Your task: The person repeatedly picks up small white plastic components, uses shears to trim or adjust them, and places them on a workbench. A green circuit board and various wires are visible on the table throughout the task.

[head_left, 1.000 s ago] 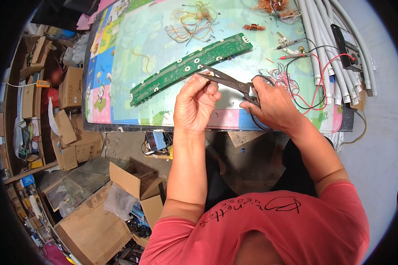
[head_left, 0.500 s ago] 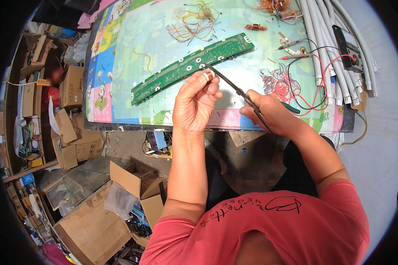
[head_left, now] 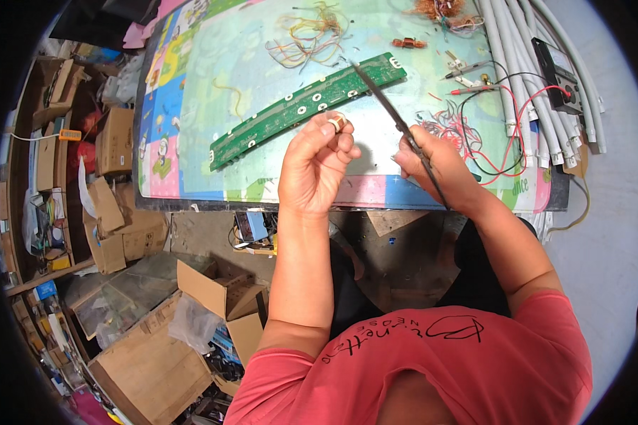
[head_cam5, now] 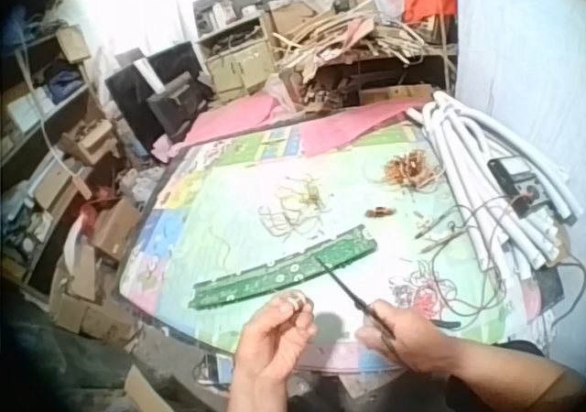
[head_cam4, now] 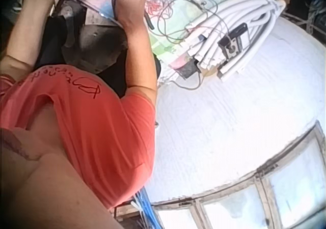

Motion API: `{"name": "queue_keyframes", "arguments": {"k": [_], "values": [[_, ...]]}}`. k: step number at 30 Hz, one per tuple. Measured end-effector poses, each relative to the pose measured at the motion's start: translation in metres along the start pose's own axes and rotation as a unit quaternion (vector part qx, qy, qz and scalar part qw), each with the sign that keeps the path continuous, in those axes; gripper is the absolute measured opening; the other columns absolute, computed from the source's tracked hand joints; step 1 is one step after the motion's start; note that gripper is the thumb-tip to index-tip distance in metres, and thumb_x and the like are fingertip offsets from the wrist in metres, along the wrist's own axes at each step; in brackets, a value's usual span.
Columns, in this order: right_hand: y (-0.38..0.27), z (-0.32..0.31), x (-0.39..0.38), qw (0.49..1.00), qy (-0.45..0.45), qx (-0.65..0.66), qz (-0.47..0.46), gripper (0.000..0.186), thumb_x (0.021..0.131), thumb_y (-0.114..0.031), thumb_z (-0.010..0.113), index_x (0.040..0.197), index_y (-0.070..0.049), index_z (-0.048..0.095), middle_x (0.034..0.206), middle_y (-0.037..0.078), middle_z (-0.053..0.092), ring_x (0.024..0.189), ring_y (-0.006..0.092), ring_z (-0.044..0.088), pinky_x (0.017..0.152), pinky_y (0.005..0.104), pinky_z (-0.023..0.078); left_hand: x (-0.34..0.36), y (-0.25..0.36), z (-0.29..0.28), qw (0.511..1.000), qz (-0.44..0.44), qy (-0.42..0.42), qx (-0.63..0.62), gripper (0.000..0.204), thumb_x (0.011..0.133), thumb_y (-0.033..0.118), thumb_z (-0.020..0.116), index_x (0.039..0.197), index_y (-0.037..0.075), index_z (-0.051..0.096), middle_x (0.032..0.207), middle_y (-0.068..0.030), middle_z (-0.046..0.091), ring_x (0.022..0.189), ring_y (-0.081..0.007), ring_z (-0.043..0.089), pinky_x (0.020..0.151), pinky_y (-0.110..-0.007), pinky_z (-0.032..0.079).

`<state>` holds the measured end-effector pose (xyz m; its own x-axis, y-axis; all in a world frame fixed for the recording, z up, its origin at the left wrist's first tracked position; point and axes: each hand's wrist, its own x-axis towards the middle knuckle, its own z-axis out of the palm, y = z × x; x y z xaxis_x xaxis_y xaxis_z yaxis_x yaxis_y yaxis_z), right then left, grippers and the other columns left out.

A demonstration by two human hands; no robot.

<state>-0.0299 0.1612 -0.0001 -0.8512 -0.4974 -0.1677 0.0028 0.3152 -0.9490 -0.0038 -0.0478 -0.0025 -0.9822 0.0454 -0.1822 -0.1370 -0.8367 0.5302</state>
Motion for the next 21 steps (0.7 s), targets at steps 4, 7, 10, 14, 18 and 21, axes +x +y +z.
{"name": "queue_keyframes", "arguments": {"k": [4, 7, 10, 14, 18, 21], "values": [[-0.007, -0.004, 0.003, 0.995, 0.043, 0.086, 0.002, 0.025, 0.089, -0.026, 0.060, 0.085, -0.002, 0.058, 0.061, -0.003, 0.051, 0.058, 0.0050, 0.044, 0.051, 0.0249, 0.036, -0.002, -0.010, 0.016, 0.989, 0.017, 0.014, 0.145, 0.021, 0.084, 0.005, 0.060, 0.101, -0.006, 0.058, 0.090, -0.0125, 0.061, 0.072, -0.0164, 0.059, 0.069, -0.033, 0.055], [-0.015, -0.003, 0.006, 0.986, 0.050, 0.158, 0.004, 0.019, 0.086, -0.020, 0.064, 0.091, -0.002, 0.062, 0.059, -0.006, 0.048, 0.055, 0.0017, 0.040, 0.049, 0.0207, 0.032, -0.003, -0.018, 0.021, 0.978, 0.018, 0.012, 0.207, 0.017, 0.084, 0.003, 0.060, 0.099, -0.004, 0.060, 0.088, -0.0114, 0.062, 0.071, -0.0155, 0.060, 0.067, -0.034, 0.056], [-0.013, -0.001, 0.009, 0.981, 0.058, 0.186, -0.014, 0.019, 0.083, -0.018, 0.066, 0.092, -0.001, 0.063, 0.057, -0.007, 0.046, 0.053, 0.0018, 0.039, 0.048, 0.0203, 0.031, -0.004, -0.025, 0.025, 0.969, 0.024, 0.006, 0.245, 0.017, 0.084, 0.003, 0.060, 0.099, -0.004, 0.060, 0.087, -0.0103, 0.063, 0.071, -0.0153, 0.060, 0.067, -0.033, 0.055], [-0.014, -0.003, 0.008, 0.981, 0.061, 0.183, -0.020, 0.018, 0.082, -0.017, 0.066, 0.087, 0.000, 0.062, 0.059, -0.006, 0.049, 0.055, 0.0020, 0.041, 0.049, 0.0208, 0.032, -0.003, -0.029, 0.027, 0.958, 0.030, 0.008, 0.283, 0.016, 0.085, 0.003, 0.060, 0.098, -0.004, 0.059, 0.085, -0.0099, 0.064, 0.070, -0.0154, 0.061, 0.066, -0.033, 0.054], [-0.008, -0.006, 0.009, 0.989, 0.050, 0.139, -0.027, 0.012, 0.083, -0.013, 0.066, 0.088, -0.003, 0.061, 0.066, -0.007, 0.051, 0.058, -0.0002, 0.042, 0.051, 0.0176, 0.033, -0.004, -0.031, 0.026, 0.951, 0.035, 0.006, 0.309, 0.016, 0.084, 0.001, 0.061, 0.099, -0.005, 0.059, 0.086, -0.0098, 0.064, 0.070, -0.0153, 0.062, 0.067, -0.031, 0.054], [-0.007, -0.005, 0.010, 0.992, 0.091, 0.034, -0.082, 0.012, 0.082, -0.012, 0.066, 0.084, -0.002, 0.060, 0.064, -0.006, 0.049, 0.059, 0.0010, 0.040, 0.051, 0.0201, 0.033, -0.005, -0.030, 0.025, 0.943, 0.035, 0.003, 0.331, 0.017, 0.084, -0.001, 0.061, 0.099, -0.005, 0.059, 0.088, -0.0092, 0.064, 0.071, -0.0141, 0.063, 0.068, -0.027, 0.052]]}}
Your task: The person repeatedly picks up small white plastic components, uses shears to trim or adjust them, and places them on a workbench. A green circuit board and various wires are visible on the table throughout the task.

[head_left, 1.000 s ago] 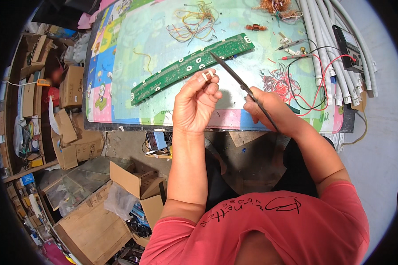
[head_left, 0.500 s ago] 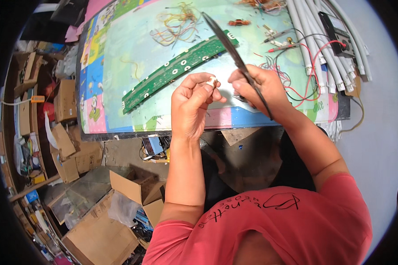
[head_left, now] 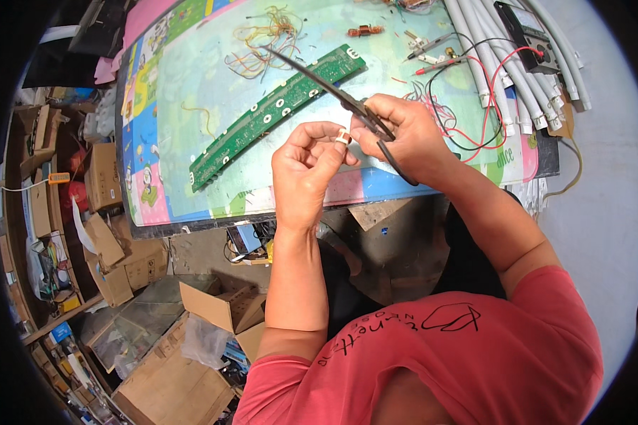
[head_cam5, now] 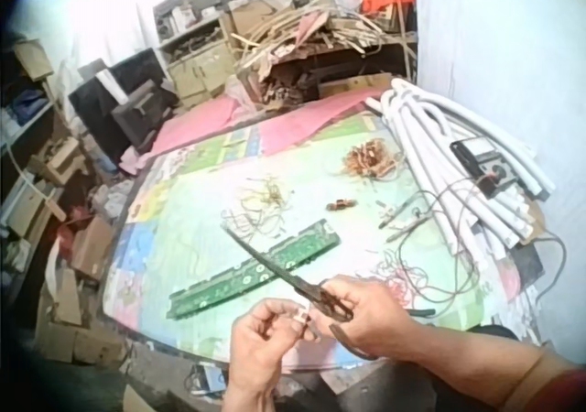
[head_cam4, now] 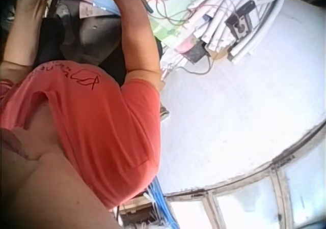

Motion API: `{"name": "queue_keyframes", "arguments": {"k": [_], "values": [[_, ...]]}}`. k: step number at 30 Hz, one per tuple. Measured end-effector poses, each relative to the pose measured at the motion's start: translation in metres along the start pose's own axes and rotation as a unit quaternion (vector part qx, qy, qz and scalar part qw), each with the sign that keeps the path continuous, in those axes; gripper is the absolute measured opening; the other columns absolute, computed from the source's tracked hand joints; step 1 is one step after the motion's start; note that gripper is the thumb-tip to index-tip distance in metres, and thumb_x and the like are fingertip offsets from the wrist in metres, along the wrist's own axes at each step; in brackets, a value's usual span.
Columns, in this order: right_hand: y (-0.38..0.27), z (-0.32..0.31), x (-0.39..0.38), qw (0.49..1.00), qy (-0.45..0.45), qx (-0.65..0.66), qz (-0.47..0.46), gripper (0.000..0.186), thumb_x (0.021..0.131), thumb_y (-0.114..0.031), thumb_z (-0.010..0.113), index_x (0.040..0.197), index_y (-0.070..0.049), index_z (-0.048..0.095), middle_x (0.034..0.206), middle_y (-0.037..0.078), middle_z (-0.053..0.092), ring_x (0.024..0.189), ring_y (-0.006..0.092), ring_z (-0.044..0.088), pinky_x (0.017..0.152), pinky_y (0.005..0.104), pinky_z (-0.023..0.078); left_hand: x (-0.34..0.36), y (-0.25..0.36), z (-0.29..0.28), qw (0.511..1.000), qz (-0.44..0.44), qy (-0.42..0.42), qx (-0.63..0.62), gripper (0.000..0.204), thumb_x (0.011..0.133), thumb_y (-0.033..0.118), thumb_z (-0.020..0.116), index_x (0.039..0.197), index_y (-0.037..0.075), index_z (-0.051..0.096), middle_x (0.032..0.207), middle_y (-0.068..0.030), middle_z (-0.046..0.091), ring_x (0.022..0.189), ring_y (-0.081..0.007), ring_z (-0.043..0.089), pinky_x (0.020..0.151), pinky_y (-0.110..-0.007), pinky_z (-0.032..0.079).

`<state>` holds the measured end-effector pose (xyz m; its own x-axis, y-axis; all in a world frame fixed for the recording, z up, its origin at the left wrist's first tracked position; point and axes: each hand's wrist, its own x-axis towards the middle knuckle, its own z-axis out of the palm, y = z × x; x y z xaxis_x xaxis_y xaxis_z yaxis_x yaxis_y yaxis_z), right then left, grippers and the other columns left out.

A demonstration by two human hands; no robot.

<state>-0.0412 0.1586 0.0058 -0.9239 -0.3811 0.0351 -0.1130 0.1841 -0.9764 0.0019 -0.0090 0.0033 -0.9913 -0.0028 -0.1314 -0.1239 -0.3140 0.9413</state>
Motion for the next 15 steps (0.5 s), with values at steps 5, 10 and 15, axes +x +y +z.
{"name": "queue_keyframes", "arguments": {"k": [5, 10, 15], "values": [[-0.001, 0.000, 0.001, 0.995, 0.025, -0.062, -0.068, 0.014, 0.078, -0.010, 0.067, 0.079, -0.001, 0.056, 0.064, 0.000, 0.043, 0.059, 0.0065, 0.040, 0.051, 0.0249, 0.034, -0.002, 0.000, 0.004, 0.999, 0.018, 0.002, 0.032, 0.015, 0.084, -0.004, 0.060, 0.099, -0.004, 0.058, 0.088, -0.0078, 0.065, 0.072, -0.0110, 0.062, 0.067, -0.023, 0.051], [-0.004, 0.000, 0.001, 0.992, 0.026, -0.099, -0.074, 0.020, 0.071, -0.011, 0.072, 0.079, 0.000, 0.058, 0.068, 0.007, 0.054, 0.058, 0.0149, 0.054, 0.053, 0.0293, 0.043, -0.002, -0.006, 0.007, 0.996, 0.043, 0.015, 0.074, 0.014, 0.084, -0.005, 0.059, 0.098, -0.004, 0.057, 0.087, -0.0068, 0.064, 0.072, -0.0098, 0.062, 0.066, -0.022, 0.050], [-0.007, 0.000, 0.000, 0.999, -0.001, 0.050, 0.022, 0.016, 0.076, -0.012, 0.069, 0.075, 0.000, 0.057, 0.064, 0.004, 0.057, 0.060, 0.0074, 0.052, 0.053, 0.0275, 0.042, -0.002, -0.005, 0.011, 0.998, 0.011, 0.033, 0.048, 0.014, 0.083, -0.004, 0.059, 0.098, -0.005, 0.057, 0.085, -0.0056, 0.064, 0.072, -0.0091, 0.061, 0.065, -0.022, 0.049]]}}
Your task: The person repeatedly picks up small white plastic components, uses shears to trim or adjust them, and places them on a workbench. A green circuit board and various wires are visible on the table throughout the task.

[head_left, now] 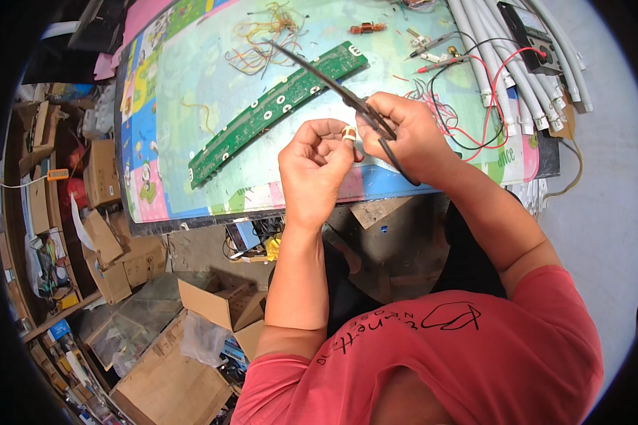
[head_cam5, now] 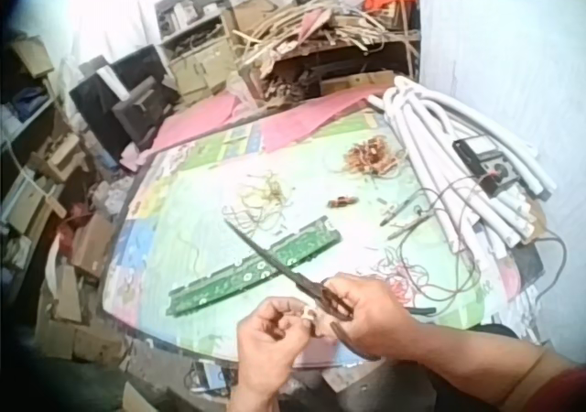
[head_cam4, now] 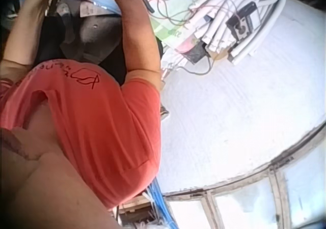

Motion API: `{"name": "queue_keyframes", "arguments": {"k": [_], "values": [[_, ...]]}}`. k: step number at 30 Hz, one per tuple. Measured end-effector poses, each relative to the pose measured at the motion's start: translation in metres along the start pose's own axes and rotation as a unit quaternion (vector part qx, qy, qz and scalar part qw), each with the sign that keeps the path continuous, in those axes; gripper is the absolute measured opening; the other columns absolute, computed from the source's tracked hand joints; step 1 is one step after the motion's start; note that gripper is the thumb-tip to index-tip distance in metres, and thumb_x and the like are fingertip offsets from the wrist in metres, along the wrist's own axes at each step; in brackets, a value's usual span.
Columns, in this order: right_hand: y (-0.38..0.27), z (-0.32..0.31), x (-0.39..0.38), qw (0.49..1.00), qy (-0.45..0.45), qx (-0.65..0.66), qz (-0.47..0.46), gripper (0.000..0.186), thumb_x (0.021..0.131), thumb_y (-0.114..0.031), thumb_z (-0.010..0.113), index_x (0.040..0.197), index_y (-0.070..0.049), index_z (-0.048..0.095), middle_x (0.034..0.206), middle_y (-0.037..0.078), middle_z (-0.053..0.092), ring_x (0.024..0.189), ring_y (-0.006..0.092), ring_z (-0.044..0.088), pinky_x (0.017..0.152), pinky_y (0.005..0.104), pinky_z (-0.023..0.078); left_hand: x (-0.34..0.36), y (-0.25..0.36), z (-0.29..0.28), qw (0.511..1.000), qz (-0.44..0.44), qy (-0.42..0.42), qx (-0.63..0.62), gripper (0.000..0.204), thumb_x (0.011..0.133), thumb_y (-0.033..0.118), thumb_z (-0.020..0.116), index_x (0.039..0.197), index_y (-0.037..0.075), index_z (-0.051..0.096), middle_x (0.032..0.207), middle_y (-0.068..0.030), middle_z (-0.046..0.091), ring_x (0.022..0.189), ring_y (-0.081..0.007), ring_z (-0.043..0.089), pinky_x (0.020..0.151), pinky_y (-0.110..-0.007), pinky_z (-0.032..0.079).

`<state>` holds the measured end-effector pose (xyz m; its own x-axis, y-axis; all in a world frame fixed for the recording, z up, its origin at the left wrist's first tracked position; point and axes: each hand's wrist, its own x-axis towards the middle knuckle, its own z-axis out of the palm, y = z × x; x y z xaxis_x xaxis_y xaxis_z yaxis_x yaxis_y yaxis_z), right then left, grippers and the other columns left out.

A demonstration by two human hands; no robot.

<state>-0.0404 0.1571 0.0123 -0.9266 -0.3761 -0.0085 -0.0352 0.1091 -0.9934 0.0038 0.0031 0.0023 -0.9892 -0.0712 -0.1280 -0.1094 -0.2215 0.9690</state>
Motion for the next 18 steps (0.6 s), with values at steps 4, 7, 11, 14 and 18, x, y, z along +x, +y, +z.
{"name": "queue_keyframes", "arguments": {"k": [4, 7, 11, 14, 18], "values": [[0.001, -0.001, 0.000, 0.999, -0.018, -0.026, -0.004, 0.013, 0.081, -0.013, 0.064, 0.078, -0.002, 0.057, 0.063, -0.001, 0.052, 0.060, 0.0031, 0.044, 0.052, 0.0231, 0.037, -0.002, 0.002, 0.002, 0.998, 0.024, 0.021, 0.059, 0.014, 0.082, -0.005, 0.059, 0.095, -0.004, 0.058, 0.083, -0.0055, 0.063, 0.072, -0.0093, 0.060, 0.069, -0.023, 0.050], [0.006, -0.001, 0.001, 0.999, -0.035, 0.021, 0.017, 0.010, 0.084, -0.013, 0.061, 0.081, -0.004, 0.058, 0.065, -0.007, 0.046, 0.060, 0.0002, 0.038, 0.050, 0.0194, 0.032, -0.001, -0.006, 0.002, 0.965, 0.144, 0.049, 0.213, 0.014, 0.080, -0.006, 0.060, 0.094, -0.004, 0.058, 0.082, -0.0051, 0.063, 0.072, -0.0090, 0.060, 0.070, -0.023, 0.050], [0.010, 0.001, 0.002, 0.990, -0.047, 0.114, 0.061, 0.015, 0.085, -0.017, 0.060, 0.081, -0.003, 0.057, 0.063, -0.008, 0.045, 0.059, -0.0011, 0.038, 0.048, 0.0187, 0.030, 0.000, -0.009, 0.003, 0.916, 0.233, 0.065, 0.319, 0.015, 0.078, -0.006, 0.061, 0.092, -0.003, 0.058, 0.083, -0.0051, 0.062, 0.073, -0.0092, 0.060, 0.069, -0.024, 0.051], [0.006, -0.003, 0.003, 0.989, -0.059, 0.114, 0.080, 0.018, 0.087, -0.021, 0.059, 0.083, -0.004, 0.058, 0.062, -0.008, 0.045, 0.056, -0.0006, 0.037, 0.047, 0.0187, 0.029, 0.000, -0.005, 0.005, 0.900, 0.248, 0.069, 0.351, 0.015, 0.077, -0.006, 0.062, 0.091, -0.003, 0.058, 0.084, -0.0064, 0.063, 0.073, -0.0098, 0.060, 0.068, -0.024, 0.052], [0.000, -0.006, 0.005, 0.985, -0.055, 0.099, 0.129, 0.013, 0.086, -0.018, 0.059, 0.086, -0.005, 0.059, 0.064, -0.006, 0.049, 0.052, 0.0017, 0.043, 0.046, 0.0189, 0.032, 0.000, -0.008, 0.001, 0.931, 0.200, 0.068, 0.297, 0.015, 0.079, -0.007, 0.061, 0.093, -0.004, 0.057, 0.087, -0.0072, 0.063, 0.076, -0.0113, 0.062, 0.071, -0.024, 0.052]]}}
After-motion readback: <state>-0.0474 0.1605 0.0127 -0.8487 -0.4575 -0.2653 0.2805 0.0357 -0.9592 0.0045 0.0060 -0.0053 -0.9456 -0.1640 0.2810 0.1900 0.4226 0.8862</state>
